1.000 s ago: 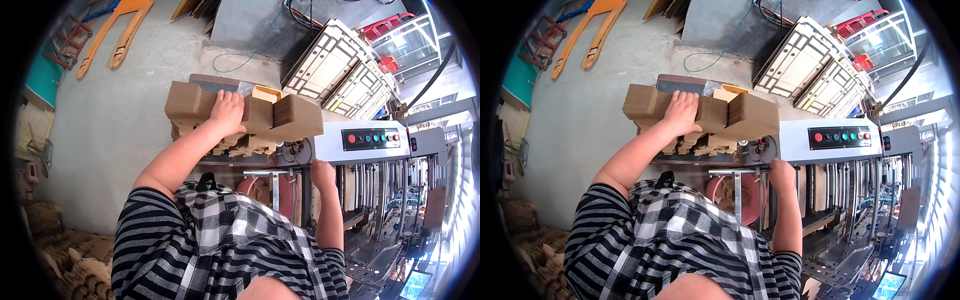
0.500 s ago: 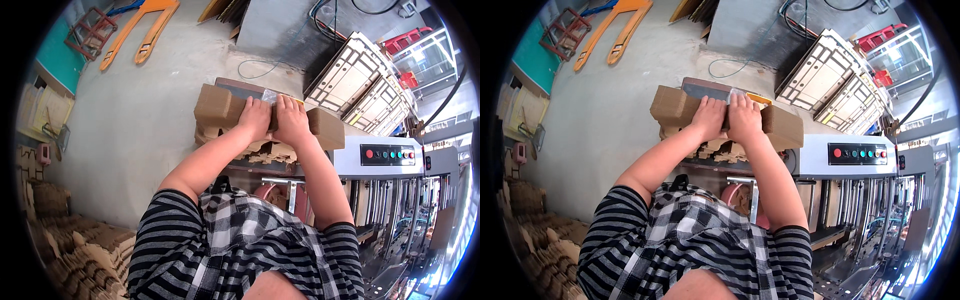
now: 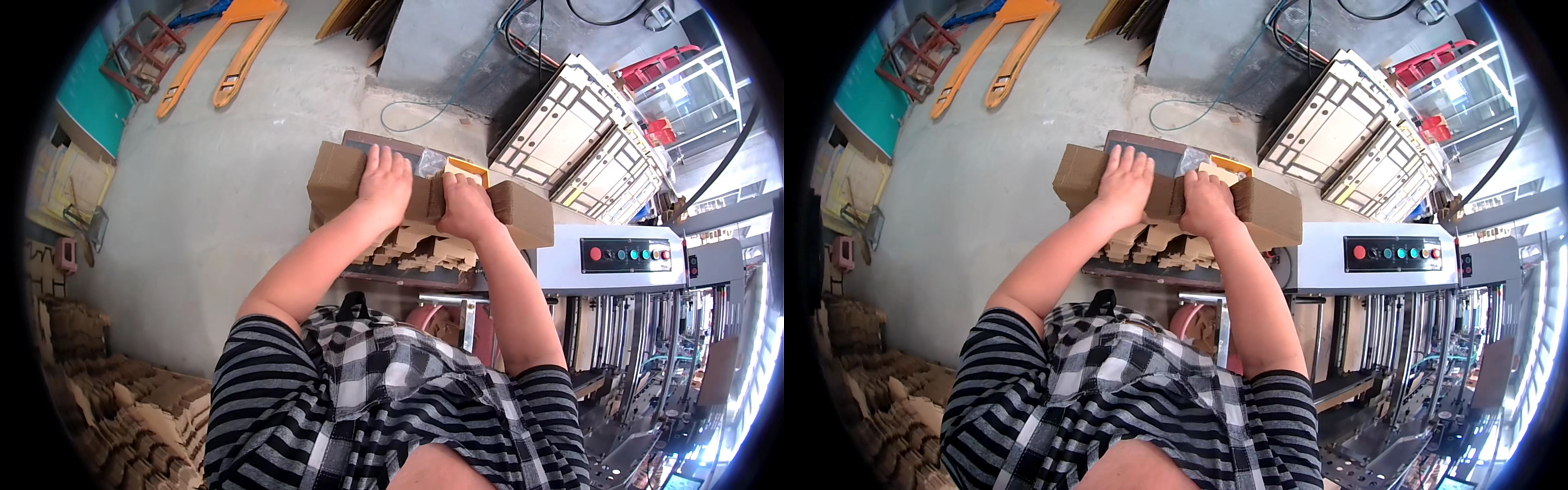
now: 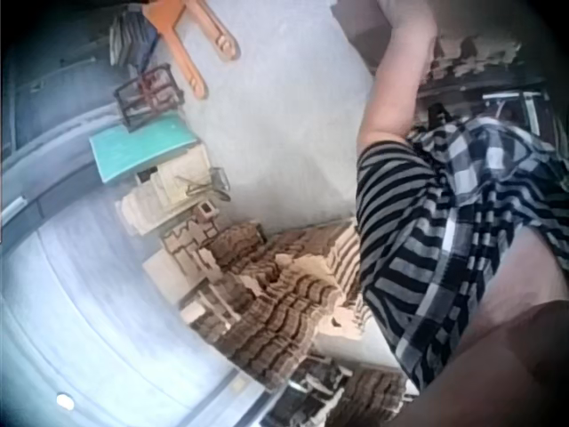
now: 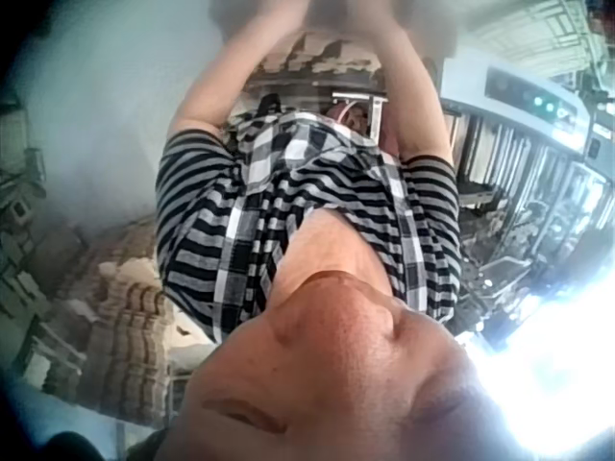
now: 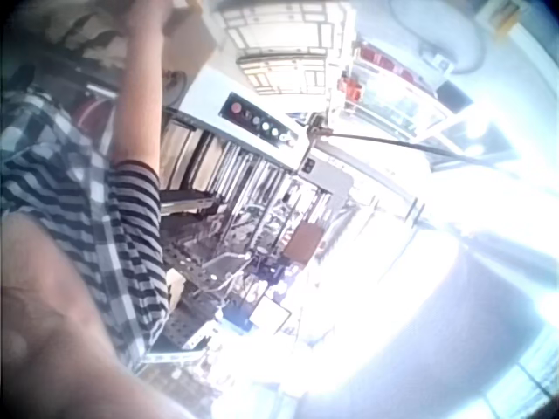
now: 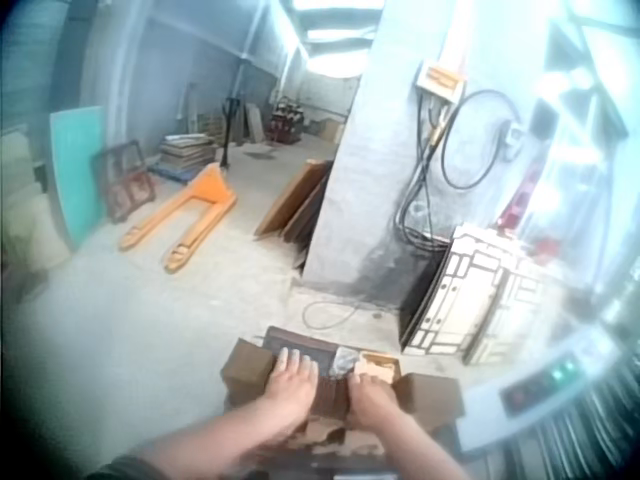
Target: The person repeatedly picks up stacks of flat cardboard blanks from a nearby pile and feeds them into a cardboard box-forming machine. The person aligns the blanks on the machine's input tray and then moves to the output side to remove formed boxes, repeating the cycle throughout the clip.
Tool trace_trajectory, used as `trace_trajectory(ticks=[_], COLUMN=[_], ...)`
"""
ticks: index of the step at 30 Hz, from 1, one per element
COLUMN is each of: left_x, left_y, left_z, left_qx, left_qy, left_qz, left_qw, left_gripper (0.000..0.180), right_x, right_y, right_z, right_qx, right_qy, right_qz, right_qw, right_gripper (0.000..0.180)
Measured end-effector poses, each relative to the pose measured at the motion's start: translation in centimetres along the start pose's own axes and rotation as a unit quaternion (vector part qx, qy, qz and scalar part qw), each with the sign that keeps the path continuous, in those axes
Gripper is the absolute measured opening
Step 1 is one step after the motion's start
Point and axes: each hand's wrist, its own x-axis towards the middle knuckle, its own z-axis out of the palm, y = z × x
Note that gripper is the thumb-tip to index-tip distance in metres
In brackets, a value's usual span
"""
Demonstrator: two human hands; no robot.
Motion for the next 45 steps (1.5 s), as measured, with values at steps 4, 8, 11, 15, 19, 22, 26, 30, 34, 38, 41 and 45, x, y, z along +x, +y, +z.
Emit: trace_trajectory(ticks=[4, 8, 11, 15, 19, 22, 26, 30, 34, 38, 41, 45], left_x=[-0.6, -0.7, -0.8, -0.8, -2.0, -3.6, -4.5, -4.5, -4.4, -4.4, -4.6, -4.6], left_y=[-0.4, -0.2, -0.2, -0.3, -0.3, -0.2, -0.7, -0.6, -0.4, -0.4, -0.2, -0.2], left_z=[0.6, 1.4, 1.5, 1.2, 1.0, 1.1, 1.7, 2.3, 2.6, 2.7, 2.7, 2.4], left_qx=[0.069, 0.060, 0.067, 0.051, -0.013, -0.069, -0.131, -0.145, -0.134, -0.132, -0.143, -0.146], left_qy=[-0.045, -0.043, -0.047, -0.026, 0.056, 0.096, 0.146, 0.183, 0.181, 0.167, 0.158, 0.154], left_qz=[0.008, -0.001, 0.008, 0.021, 0.060, 0.096, 0.122, 0.112, 0.109, 0.103, 0.095, 0.096], left_qw=[0.997, 0.997, 0.997, 0.998, 0.997, 0.988, 0.973, 0.966, 0.968, 0.972, 0.972, 0.972], left_gripper=[0.062, 0.058, 0.060, 0.058, 0.052, 0.046, 0.042, 0.042, 0.041, 0.041, 0.043, 0.046], right_x=[0.1, 0.2, 0.1, 0.1, 0.3, 0.3, 0.4, 0.3, 0.1, 0.1, 0.1, 0.0], right_y=[-0.2, -0.2, -0.3, -0.3, 0.0, 0.0, 0.0, -0.1, -0.1, -0.2, -0.3, -0.3], right_z=[0.1, 0.1, 0.0, 0.0, 0.1, 0.2, 0.3, 0.1, 0.1, 0.1, 0.1, 0.1], right_qx=[-0.005, -0.020, -0.017, -0.009, -0.006, -0.006, -0.007, -0.005, 0.002, 0.001, -0.004, 0.002], right_qy=[-0.002, -0.024, -0.020, -0.015, -0.017, -0.018, -0.018, -0.016, -0.012, -0.013, -0.021, -0.015], right_qz=[0.003, 0.012, 0.011, 0.014, 0.014, 0.016, 0.015, 0.017, 0.013, 0.016, 0.020, 0.021], right_qw=[1.000, 0.999, 1.000, 1.000, 1.000, 1.000, 1.000, 1.000, 1.000, 1.000, 1.000, 1.000], right_gripper=[0.046, 0.048, 0.050, 0.051, 0.049, 0.058, 0.048, 0.057, 0.047, 0.047, 0.047, 0.047])
